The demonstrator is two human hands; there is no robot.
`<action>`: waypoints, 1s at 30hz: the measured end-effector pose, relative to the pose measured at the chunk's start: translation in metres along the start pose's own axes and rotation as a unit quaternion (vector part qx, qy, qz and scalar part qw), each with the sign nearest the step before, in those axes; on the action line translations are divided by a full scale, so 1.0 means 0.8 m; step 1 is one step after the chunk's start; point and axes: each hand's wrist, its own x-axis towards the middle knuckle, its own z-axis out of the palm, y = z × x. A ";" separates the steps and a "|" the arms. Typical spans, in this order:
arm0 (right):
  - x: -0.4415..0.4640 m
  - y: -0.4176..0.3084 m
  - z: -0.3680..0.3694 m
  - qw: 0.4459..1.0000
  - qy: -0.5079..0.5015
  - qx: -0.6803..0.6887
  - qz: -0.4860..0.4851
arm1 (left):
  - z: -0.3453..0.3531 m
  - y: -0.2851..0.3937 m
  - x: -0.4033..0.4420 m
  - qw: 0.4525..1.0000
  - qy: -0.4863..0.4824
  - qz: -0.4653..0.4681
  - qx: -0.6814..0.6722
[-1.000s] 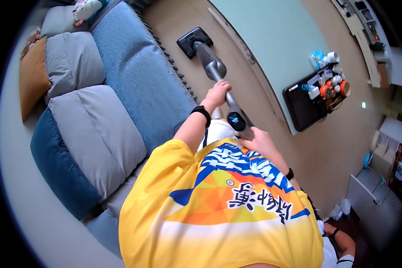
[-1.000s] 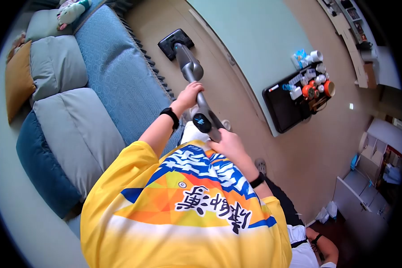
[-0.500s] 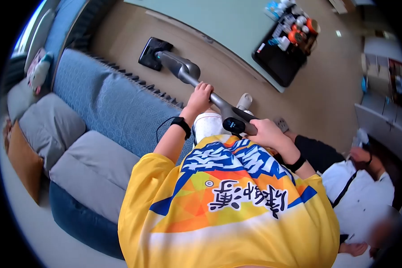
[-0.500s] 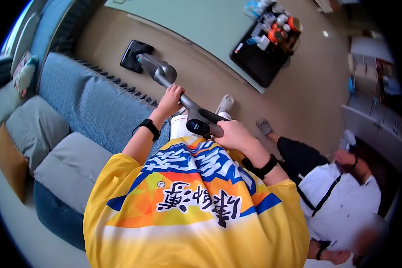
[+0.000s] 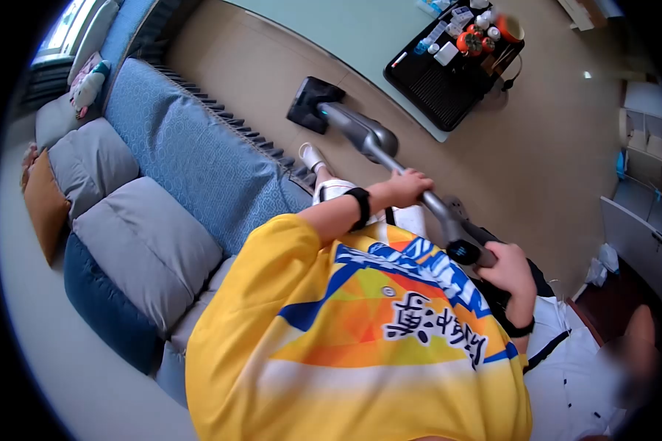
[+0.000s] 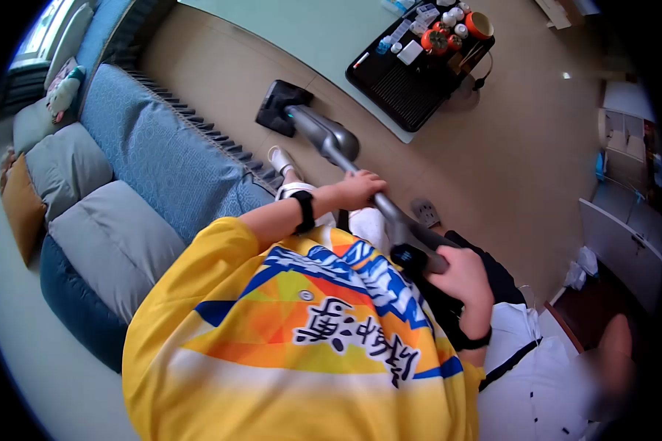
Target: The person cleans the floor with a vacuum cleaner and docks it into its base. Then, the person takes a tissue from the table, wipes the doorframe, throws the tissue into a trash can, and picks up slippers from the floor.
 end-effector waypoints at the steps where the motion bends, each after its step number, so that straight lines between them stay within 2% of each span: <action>1: -0.017 0.024 -0.006 1.000 0.000 -0.003 0.005 | 0.015 0.022 0.016 1.000 -0.028 0.014 0.004; 3: -0.052 0.067 -0.015 1.000 0.001 -0.017 0.008 | 0.038 0.068 0.047 0.994 -0.090 0.048 0.024; 5: -0.087 0.102 -0.027 0.999 0.029 -0.033 0.009 | 0.074 0.101 0.076 0.993 -0.083 0.089 -0.005; 7: -0.113 0.125 -0.043 0.996 0.068 -0.057 0.024 | 0.087 0.142 0.091 0.991 -0.055 0.117 -0.043; 9: -0.127 0.127 -0.066 0.988 0.126 -0.092 0.006 | 0.100 0.179 0.103 0.994 0.023 0.098 -0.044; 11: -0.130 0.138 -0.087 0.978 0.140 -0.153 0.009 | 0.109 0.200 0.119 0.988 0.097 0.108 -0.049; 13: -0.128 0.136 -0.104 0.970 0.161 -0.181 0.002 | 0.103 0.210 0.134 0.986 0.103 0.112 -0.061; 18: -0.106 0.072 -0.119 0.956 0.161 -0.239 -0.044 | 0.071 0.191 0.114 0.979 0.167 0.100 -0.064; 23: -0.075 0.005 -0.090 0.966 0.129 -0.214 -0.062 | 0.054 0.118 0.061 0.947 0.289 0.123 -0.074; 25: -0.063 -0.015 -0.066 0.970 0.112 -0.203 -0.078 | 0.046 0.085 0.032 0.942 0.307 0.121 -0.054; 27: -0.046 -0.016 -0.037 0.973 0.093 -0.186 -0.097 | 0.047 0.057 0.009 0.943 0.320 0.082 -0.030; 29: -0.028 -0.011 -0.008 0.983 0.031 -0.153 -0.097 | 0.047 0.032 -0.021 0.942 0.330 0.063 -0.010; 30: -0.019 -0.012 0.007 0.980 0.016 -0.146 -0.132 | 0.051 0.021 -0.034 0.939 0.340 0.042 0.000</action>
